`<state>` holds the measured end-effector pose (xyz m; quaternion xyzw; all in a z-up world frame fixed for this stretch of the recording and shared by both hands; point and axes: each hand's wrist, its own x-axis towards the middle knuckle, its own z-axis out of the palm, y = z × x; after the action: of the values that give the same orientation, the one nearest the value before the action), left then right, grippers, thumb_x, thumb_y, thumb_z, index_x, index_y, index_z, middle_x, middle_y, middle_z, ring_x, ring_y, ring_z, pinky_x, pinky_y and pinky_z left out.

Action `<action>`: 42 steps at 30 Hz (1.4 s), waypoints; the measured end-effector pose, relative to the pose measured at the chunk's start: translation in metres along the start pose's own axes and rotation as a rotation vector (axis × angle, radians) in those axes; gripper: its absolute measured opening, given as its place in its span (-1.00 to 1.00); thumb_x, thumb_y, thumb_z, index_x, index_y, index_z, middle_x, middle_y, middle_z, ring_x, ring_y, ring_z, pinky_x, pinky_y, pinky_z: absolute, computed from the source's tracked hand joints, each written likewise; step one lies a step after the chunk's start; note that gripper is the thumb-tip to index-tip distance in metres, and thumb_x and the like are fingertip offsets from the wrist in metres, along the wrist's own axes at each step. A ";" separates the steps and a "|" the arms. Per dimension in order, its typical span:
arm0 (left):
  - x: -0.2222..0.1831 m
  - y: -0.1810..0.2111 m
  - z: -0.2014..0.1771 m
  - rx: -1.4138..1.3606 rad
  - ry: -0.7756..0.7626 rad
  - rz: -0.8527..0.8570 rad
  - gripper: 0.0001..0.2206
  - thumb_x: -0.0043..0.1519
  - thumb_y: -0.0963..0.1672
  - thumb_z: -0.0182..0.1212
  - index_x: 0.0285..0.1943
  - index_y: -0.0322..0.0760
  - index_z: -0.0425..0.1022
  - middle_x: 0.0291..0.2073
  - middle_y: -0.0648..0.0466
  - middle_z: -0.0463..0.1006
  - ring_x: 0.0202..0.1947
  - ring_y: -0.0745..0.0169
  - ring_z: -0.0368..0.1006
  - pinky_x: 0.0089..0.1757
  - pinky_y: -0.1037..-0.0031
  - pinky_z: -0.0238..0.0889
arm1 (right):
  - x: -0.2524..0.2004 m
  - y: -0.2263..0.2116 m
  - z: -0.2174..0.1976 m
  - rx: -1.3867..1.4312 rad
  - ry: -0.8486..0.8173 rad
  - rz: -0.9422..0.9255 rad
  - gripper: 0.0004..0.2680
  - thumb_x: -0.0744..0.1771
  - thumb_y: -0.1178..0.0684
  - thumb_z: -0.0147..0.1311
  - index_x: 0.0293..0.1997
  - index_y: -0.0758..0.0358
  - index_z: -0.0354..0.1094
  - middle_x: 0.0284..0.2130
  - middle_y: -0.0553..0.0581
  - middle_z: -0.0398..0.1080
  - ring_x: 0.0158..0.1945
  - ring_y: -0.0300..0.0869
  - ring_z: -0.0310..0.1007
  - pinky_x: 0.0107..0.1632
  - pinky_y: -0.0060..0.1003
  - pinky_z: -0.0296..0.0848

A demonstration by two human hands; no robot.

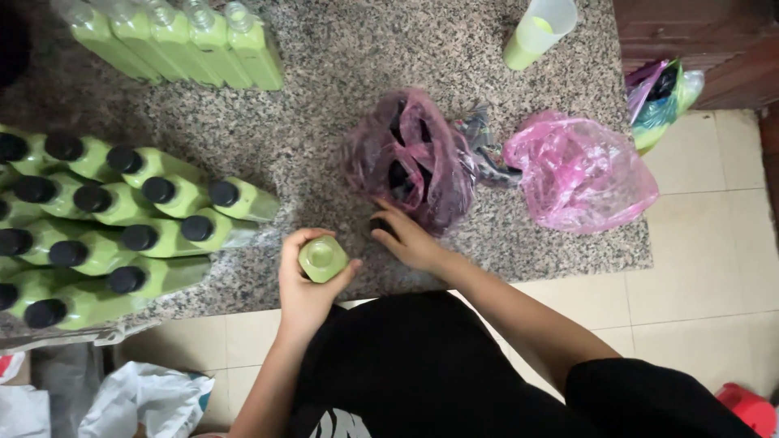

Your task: The person places black caps onto small plastic bottles filled with green liquid by hand, screws them tight, and then places the capped bottles onto a stone countertop.

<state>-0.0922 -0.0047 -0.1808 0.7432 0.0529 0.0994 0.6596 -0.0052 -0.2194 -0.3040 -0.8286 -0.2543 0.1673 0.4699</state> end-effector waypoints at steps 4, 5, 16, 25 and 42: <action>0.007 -0.017 0.015 0.006 0.055 -0.001 -0.39 -0.01 -0.25 0.56 0.16 -0.26 0.26 0.05 0.00 0.48 0.03 0.26 0.41 0.06 0.43 0.34 | -0.012 0.011 -0.014 0.030 -0.055 0.016 -0.69 0.42 -0.06 0.01 0.25 0.31 0.26 0.42 0.36 0.10 0.49 0.12 0.08 0.44 -0.14 0.07; 0.009 -0.019 0.018 0.025 0.076 0.029 -0.40 0.00 -0.25 0.56 0.16 -0.26 0.24 0.07 -0.01 0.48 0.06 0.25 0.42 0.09 0.43 0.34 | -0.015 0.009 -0.016 0.264 -0.064 0.077 -0.68 0.44 -0.08 -0.04 0.29 0.30 0.26 0.37 0.30 0.21 0.45 0.08 0.16 0.45 -0.11 0.09; 0.012 -0.029 0.035 0.143 0.181 0.055 -0.39 0.04 -0.26 0.58 0.16 -0.26 0.21 0.11 -0.05 0.47 0.11 0.20 0.42 0.13 0.39 0.33 | -0.042 -0.099 -0.123 1.730 -0.296 0.137 -0.56 0.46 -0.08 -0.06 0.54 0.28 0.02 0.13 0.08 0.34 -0.05 -0.16 0.35 0.14 -0.15 0.30; 0.017 -0.035 0.029 0.197 0.094 0.045 -0.41 0.02 -0.21 0.61 0.17 -0.27 0.31 0.08 -0.02 0.45 0.09 0.20 0.41 0.13 0.40 0.30 | -0.027 -0.103 -0.121 1.574 -0.273 0.234 -0.70 0.51 -0.06 -0.20 0.44 0.10 0.07 0.00 0.21 0.36 -0.18 -0.17 0.33 -0.02 -0.16 0.35; 0.016 -0.012 -0.043 0.238 -0.304 0.056 0.12 -0.16 0.01 0.68 0.54 -0.34 -0.04 0.41 -0.28 0.06 0.45 -0.26 0.00 0.33 0.11 -0.04 | -0.038 -0.175 -0.040 1.045 0.271 0.138 -0.76 0.44 0.29 -0.09 0.30 0.37 0.20 0.25 0.16 0.32 0.28 -0.19 0.37 0.41 -0.08 0.41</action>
<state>-0.0851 0.0415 -0.1863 0.8235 -0.0569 -0.0025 0.5644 -0.0621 -0.1941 -0.1317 -0.5134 -0.0194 0.1938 0.8358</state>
